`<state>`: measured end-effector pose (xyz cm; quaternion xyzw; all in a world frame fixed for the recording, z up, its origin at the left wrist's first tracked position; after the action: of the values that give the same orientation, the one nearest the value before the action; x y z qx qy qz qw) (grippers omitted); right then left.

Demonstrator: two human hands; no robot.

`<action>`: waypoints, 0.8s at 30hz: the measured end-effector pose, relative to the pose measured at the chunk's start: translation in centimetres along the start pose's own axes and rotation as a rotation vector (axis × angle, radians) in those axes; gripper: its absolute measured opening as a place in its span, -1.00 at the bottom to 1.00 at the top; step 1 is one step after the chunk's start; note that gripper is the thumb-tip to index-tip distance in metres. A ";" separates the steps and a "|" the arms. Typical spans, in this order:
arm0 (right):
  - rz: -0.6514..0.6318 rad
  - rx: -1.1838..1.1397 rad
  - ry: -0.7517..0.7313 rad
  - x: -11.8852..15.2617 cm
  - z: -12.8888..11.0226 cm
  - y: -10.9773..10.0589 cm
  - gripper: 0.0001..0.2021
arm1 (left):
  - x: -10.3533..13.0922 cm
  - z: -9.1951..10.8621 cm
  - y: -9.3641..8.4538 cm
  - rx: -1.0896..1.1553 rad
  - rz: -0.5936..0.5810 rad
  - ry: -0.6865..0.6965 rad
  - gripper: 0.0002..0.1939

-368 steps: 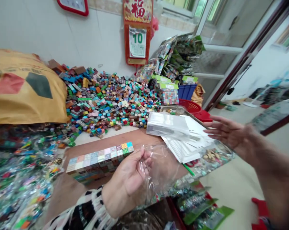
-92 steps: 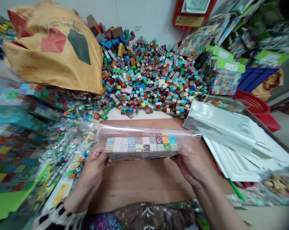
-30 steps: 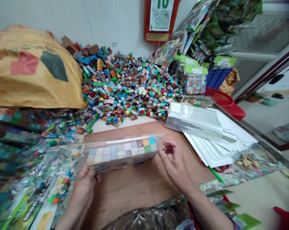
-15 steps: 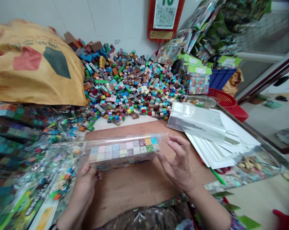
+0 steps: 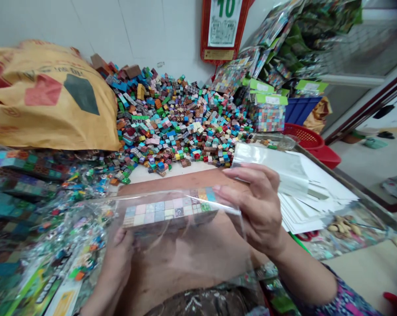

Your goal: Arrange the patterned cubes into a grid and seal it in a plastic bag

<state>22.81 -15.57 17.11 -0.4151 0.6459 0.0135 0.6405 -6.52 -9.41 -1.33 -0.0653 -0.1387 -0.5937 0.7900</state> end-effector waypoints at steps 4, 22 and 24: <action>-0.066 -0.268 0.219 -3.0 1.4 0.2 -0.83 | -0.4 -1.0 -0.3 0.013 -0.024 -0.013 -0.54; -0.187 -0.949 0.702 -3.3 4.0 5.0 -0.77 | -0.1 -2.1 -0.2 0.044 -0.011 -0.040 -0.55; -0.170 -0.992 0.723 -2.7 4.2 5.4 -0.77 | 0.1 -2.3 -0.2 0.057 -0.025 -0.078 -0.56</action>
<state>22.75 -8.33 15.80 -0.6918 0.7035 0.1194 0.1107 -6.36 -10.18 -3.54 -0.0641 -0.1873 -0.5964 0.7779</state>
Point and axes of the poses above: each hand's wrist, its own x-axis away from the middle knuckle, its own y-axis out of the palm, z = x × y, the point moved 7 cm from there along -x, towards the middle knuckle
